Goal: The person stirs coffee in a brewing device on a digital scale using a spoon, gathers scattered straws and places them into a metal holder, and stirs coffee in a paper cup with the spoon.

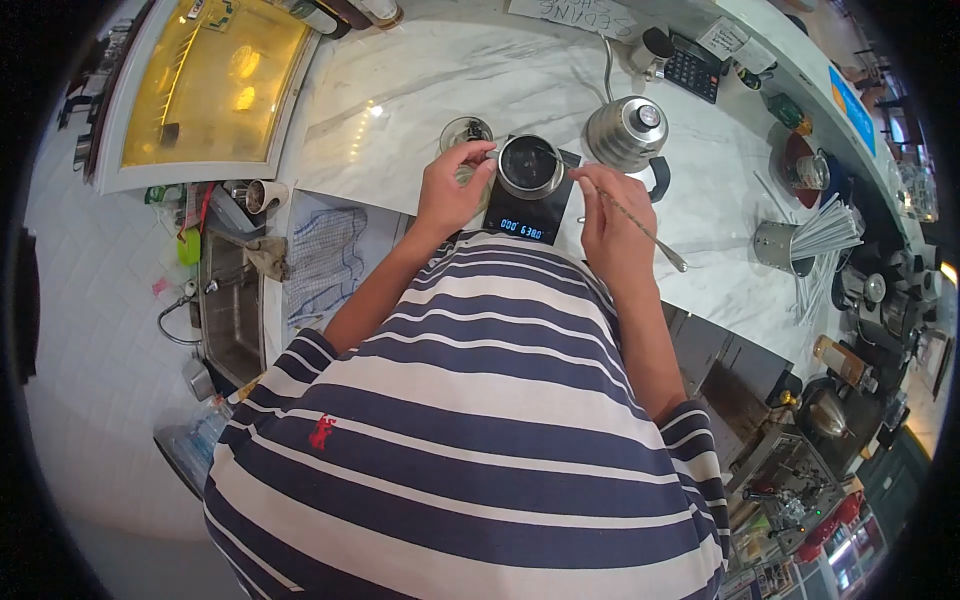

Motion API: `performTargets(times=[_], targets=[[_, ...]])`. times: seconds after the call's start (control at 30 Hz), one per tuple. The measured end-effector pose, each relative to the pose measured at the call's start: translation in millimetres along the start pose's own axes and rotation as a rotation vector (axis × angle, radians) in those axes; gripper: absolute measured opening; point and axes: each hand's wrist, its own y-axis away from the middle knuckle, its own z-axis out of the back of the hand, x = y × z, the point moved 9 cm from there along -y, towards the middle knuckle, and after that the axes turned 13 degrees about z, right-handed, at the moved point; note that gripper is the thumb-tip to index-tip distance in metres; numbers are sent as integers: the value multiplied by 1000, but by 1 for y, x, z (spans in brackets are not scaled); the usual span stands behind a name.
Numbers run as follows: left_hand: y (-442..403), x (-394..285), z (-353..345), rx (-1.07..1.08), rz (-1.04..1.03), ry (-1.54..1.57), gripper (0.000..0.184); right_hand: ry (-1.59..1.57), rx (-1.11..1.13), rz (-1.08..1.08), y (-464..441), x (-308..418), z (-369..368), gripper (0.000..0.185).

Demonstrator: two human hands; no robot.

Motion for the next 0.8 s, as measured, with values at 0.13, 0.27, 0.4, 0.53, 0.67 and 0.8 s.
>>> performTargets(times=[0.13,0.27,0.4,0.53,0.67,0.8], targets=[[0,2,2,-3,25,5,27,-19,-18,14,6,-2,8,10],[0,4,1,-1,22,13,26,-29,-35,68,5,7,0,10],[2,1,3,-2,21,-4,26,-21,-34,48,-2,6,-6,10],[2,2,5,-12,12,8,26,-7,-32,27,-1,-2,5,10],[2,1,5,-38,-12,17,23,-40,-21,54,2,1,6,9],[2,5,1,-18,34,26,26,-28,-30,78,-2,7,-2,8]])
